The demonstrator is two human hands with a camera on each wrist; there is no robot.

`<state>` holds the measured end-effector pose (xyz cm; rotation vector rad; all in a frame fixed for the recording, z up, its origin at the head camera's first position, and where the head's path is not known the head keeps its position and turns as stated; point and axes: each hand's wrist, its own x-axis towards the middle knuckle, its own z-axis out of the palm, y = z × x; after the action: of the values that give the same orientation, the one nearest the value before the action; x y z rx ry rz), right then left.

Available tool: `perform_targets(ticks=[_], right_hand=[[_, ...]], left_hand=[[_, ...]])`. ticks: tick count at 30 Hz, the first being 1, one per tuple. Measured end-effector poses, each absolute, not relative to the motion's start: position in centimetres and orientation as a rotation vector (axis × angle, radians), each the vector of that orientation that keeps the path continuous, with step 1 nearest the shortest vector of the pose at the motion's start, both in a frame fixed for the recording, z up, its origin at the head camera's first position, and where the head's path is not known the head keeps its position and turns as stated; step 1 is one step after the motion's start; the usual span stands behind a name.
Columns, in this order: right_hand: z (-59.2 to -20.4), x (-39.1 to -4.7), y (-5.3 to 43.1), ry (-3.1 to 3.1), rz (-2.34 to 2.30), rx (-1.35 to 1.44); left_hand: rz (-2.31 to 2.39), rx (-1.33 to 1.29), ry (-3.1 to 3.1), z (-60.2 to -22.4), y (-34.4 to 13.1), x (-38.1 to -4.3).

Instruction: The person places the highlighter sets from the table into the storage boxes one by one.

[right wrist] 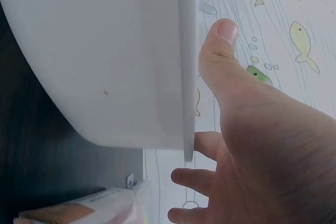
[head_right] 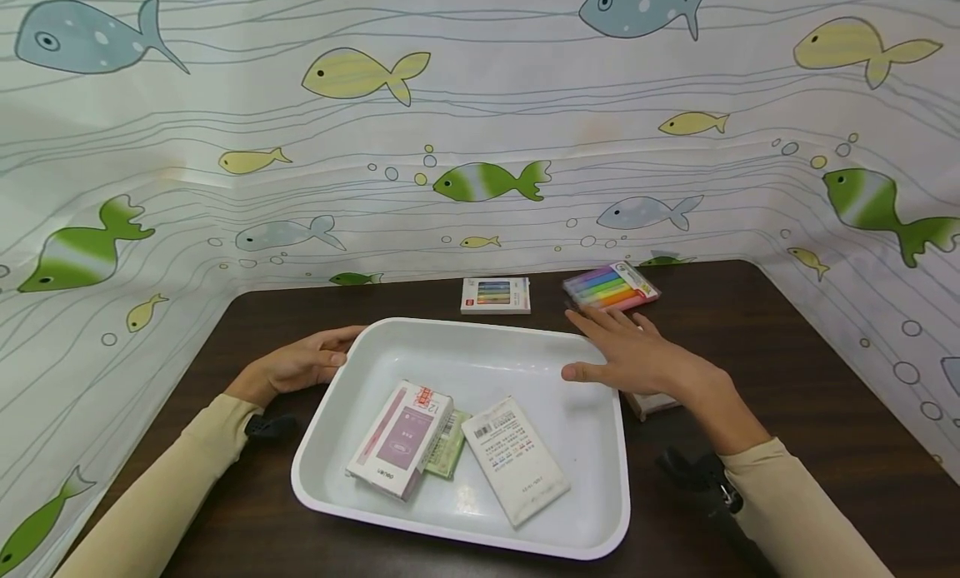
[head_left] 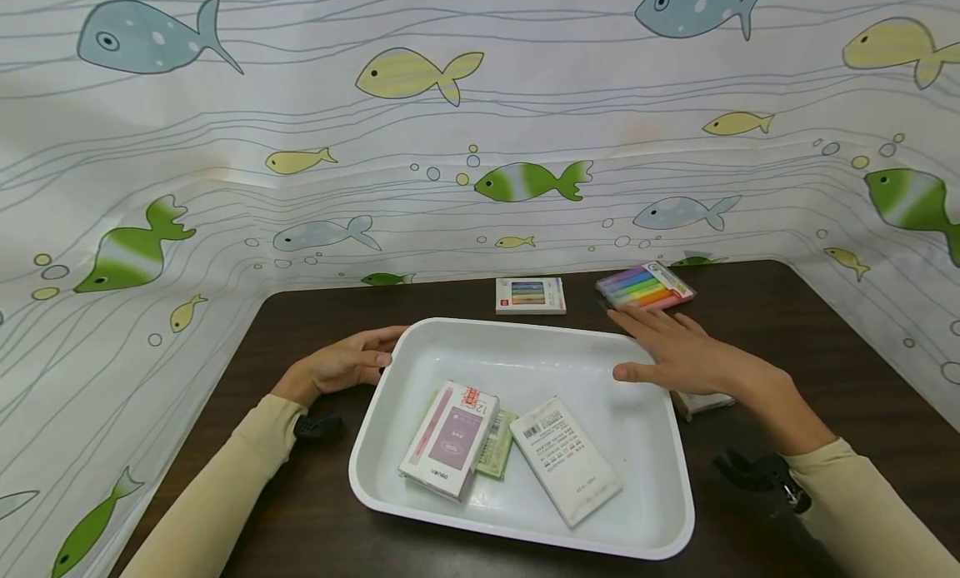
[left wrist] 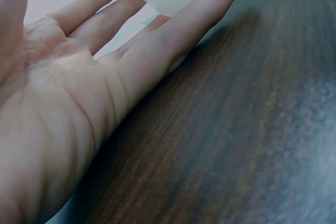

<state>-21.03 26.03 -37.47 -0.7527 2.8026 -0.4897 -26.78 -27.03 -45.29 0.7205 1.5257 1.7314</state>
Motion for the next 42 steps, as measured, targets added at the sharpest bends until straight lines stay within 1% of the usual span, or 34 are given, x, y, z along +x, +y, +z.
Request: perform_targets(ticks=[7,20,27,38,42], right_hand=[[-37.2,-21.4,26.9,2.812,-0.506,-0.696],[-36.7,-22.0,29.6,2.821,-0.499,-0.685],[-36.1,-22.4,31.2,2.814,-0.478,-0.596],[-37.2,-23.1,32.6,2.746,-0.469,-0.581],[-37.6,-23.4,32.9,2.722,-0.442,-0.538]], left_hand=[[1.726,0.737,1.514,-45.3,-27.1,-26.7],[1.734,0.718,1.506,-45.3,-26.9,-26.5],[1.742,0.756,1.502,-45.5,-27.1,-26.6],[1.744,0.729,1.509,-45.4,-27.0,-26.7],[1.744,0.73,1.498,-45.2,-26.9,-26.6]])
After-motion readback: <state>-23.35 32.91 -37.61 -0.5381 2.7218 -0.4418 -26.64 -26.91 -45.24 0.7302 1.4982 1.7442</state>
